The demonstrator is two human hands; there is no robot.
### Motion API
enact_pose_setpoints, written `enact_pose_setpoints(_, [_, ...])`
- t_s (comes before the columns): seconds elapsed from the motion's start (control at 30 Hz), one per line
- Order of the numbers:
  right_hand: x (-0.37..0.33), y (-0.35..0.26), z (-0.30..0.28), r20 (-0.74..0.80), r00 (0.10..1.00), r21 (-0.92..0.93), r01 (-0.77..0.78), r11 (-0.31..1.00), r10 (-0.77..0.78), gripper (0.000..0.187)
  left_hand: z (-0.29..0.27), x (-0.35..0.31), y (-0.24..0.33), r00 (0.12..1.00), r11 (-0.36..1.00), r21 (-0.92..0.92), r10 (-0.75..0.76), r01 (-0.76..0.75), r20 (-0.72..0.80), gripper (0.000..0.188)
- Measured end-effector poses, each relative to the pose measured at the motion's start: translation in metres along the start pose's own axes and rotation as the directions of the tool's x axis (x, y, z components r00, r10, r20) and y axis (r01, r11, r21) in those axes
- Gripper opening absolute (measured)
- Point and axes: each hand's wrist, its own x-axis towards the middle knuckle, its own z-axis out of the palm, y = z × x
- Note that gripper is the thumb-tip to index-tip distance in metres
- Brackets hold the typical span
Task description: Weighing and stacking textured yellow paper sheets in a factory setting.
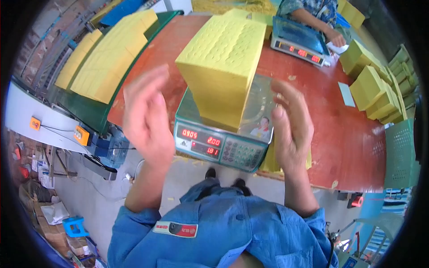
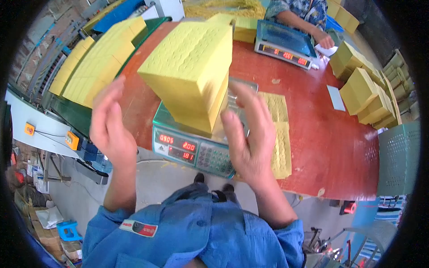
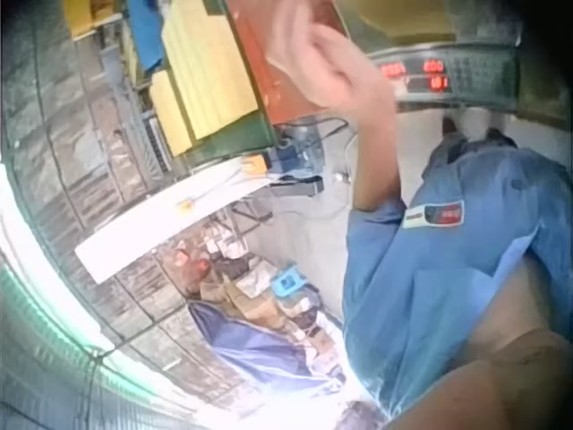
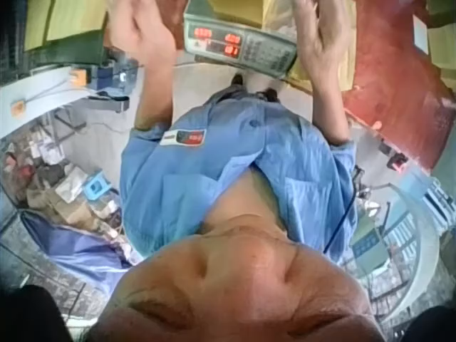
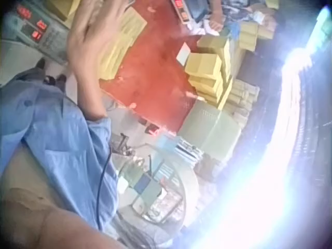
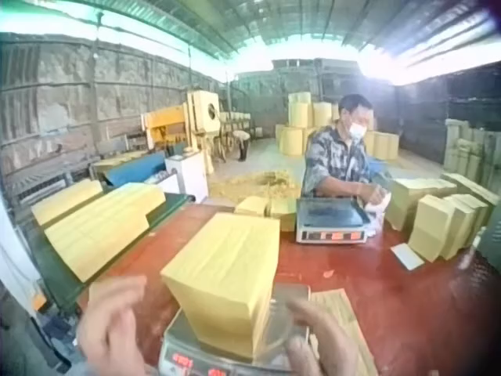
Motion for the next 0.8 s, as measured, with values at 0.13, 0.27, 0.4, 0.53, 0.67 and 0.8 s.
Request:
enact_pose_setpoints(0.13, [0.014,0.004,0.034,-0.100,0.993,0.085,-0.059,0.995,0.067,0.039,0.003,0.019,-0.039,0.946,0.899,-0.300,-0.322,0.320,0.046,0.030])
enact_pose_setpoints(0.27, [0.018,0.008,0.062,-0.187,0.969,0.124,-0.138,0.983,0.160,0.041,0.023,0.030,-0.076,0.871,0.721,-0.491,-0.438,0.489,0.223,0.032])
enact_pose_setpoints(0.4, [0.018,0.000,0.077,-0.238,0.950,0.027,-0.203,0.979,0.203,0.044,0.044,0.033,-0.100,0.755,0.386,-0.669,-0.493,0.635,0.432,0.036])
enact_pose_setpoints(0.53, [0.009,0.022,0.089,-0.282,0.928,0.208,-0.187,0.960,0.242,0.046,0.064,0.025,-0.107,0.579,0.018,-0.651,-0.474,0.759,0.663,0.043])
enact_pose_setpoints(0.67, [-0.030,0.100,0.103,-0.301,0.610,0.754,-0.319,0.575,0.733,0.042,0.077,-0.006,-0.093,0.522,0.004,-0.602,-0.504,0.798,0.688,0.052])
enact_pose_setpoints(0.8, [-0.089,0.152,0.102,-0.264,0.909,-0.421,-0.410,0.809,0.323,0.041,0.090,-0.031,-0.100,0.494,-0.001,-0.561,-0.474,0.828,0.729,0.052])
